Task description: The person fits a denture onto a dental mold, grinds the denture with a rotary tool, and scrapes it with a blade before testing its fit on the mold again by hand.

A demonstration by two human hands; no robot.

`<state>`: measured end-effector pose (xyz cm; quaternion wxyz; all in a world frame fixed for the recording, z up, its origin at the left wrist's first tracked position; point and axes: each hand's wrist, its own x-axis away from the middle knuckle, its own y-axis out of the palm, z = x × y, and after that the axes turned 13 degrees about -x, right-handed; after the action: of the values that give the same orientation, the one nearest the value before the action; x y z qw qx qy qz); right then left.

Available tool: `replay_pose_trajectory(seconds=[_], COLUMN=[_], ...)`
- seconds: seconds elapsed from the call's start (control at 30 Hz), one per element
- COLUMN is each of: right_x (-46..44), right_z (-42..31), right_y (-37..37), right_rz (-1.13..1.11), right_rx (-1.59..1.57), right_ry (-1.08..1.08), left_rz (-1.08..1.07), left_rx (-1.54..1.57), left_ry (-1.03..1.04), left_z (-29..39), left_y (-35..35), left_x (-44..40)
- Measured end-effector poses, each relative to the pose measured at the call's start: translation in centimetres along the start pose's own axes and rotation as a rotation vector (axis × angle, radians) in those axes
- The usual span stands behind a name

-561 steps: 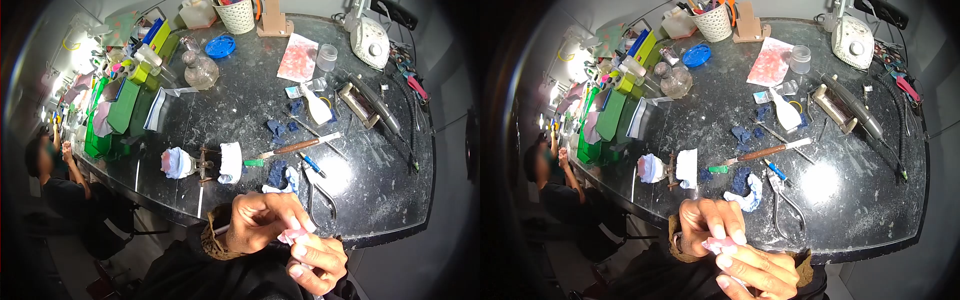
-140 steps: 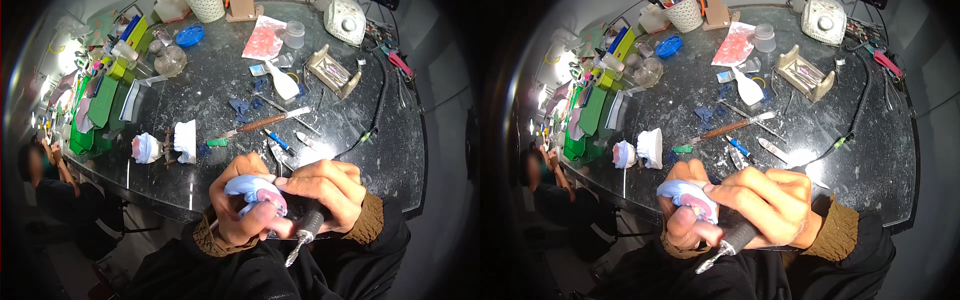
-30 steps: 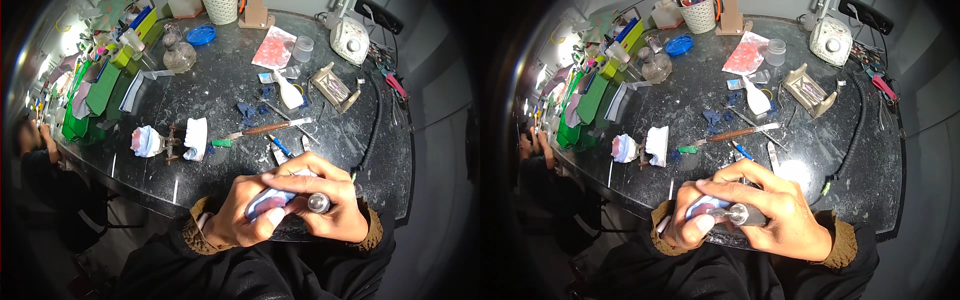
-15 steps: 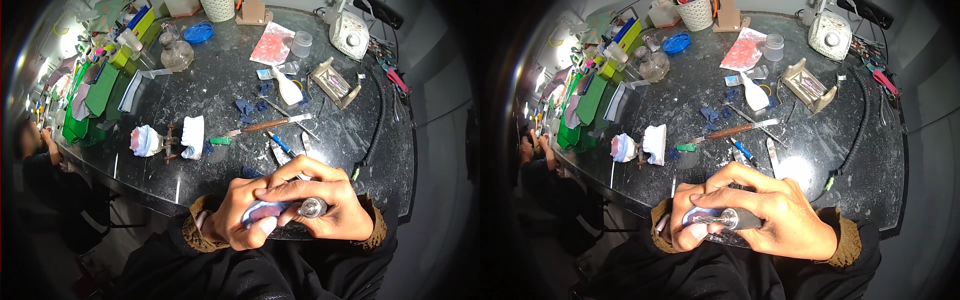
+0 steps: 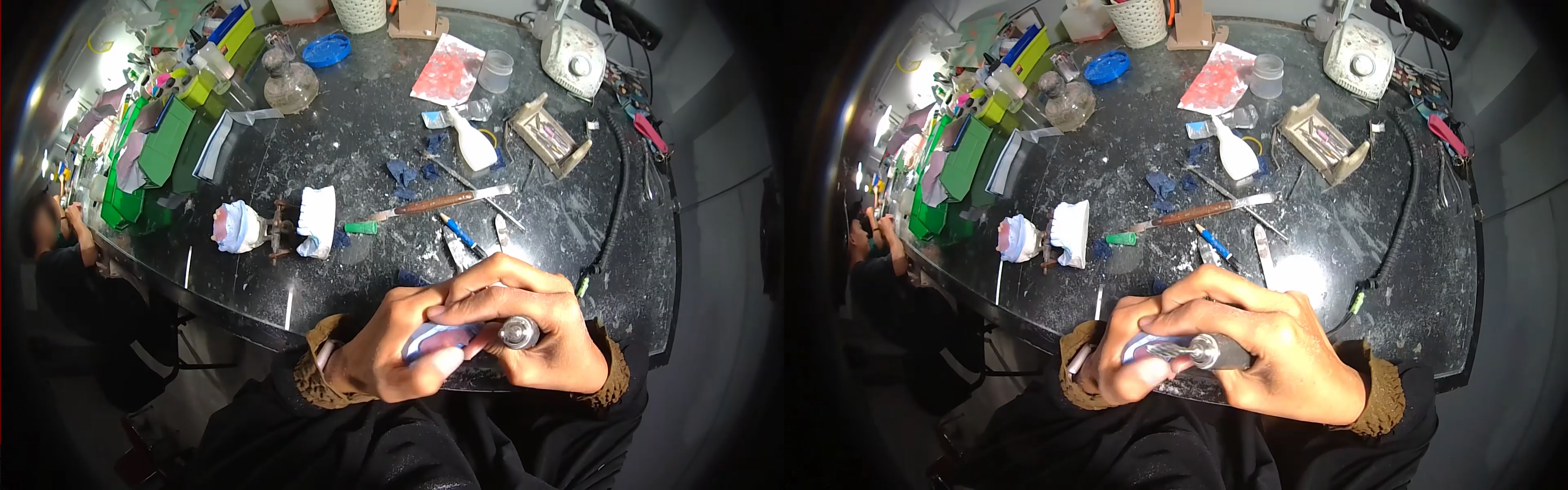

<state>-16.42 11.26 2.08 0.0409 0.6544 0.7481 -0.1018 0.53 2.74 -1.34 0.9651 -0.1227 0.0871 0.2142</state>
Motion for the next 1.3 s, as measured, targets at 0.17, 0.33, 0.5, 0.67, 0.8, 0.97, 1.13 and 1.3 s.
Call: replay_pose_trajectory(seconds=[0.17, 0.33, 0.5, 0.67, 0.8, 0.97, 1.13, 1.3], right_x=[-0.8, -0.7, -0.6, -0.6, -0.8, -0.7, -0.9, -0.7], right_z=[-0.4, -0.4, -0.5, -0.6, -0.8, -0.4, -0.6, -0.5], right_y=[-0.1, -0.1, 0.4, 1.2, 1.1, 1.2, 0.9, 0.9], right_rz=[0.001, -0.040, -0.005, 0.050, 0.024, 0.056, 0.062, 0.061], right_rx=[0.144, 0.266, 0.118, -0.013, -0.024, 0.068, 0.186, 0.174], right_ry=[-0.116, -0.057, 0.036, 0.084, 0.036, -0.007, -0.072, -0.042], left_rz=[0.158, 0.085, 0.117, 0.160, 0.143, 0.253, 0.243, 0.188], left_rx=[0.209, 0.002, -0.042, -0.093, -0.238, -0.082, 0.305, 0.146], left_ry=[-0.082, -0.044, -0.026, 0.043, 0.180, 0.008, -0.225, -0.129], left_z=[-0.3, 0.2, -0.3, -1.1, -1.2, -0.5, 0.8, -0.3], left_y=[0.5, 0.1, 0.4, 1.0, 0.5, 1.4, 1.1, 0.8], left_x=[0.3, 0.0, 0.1, 0.3, 0.0, 0.9, 0.4, 0.7])
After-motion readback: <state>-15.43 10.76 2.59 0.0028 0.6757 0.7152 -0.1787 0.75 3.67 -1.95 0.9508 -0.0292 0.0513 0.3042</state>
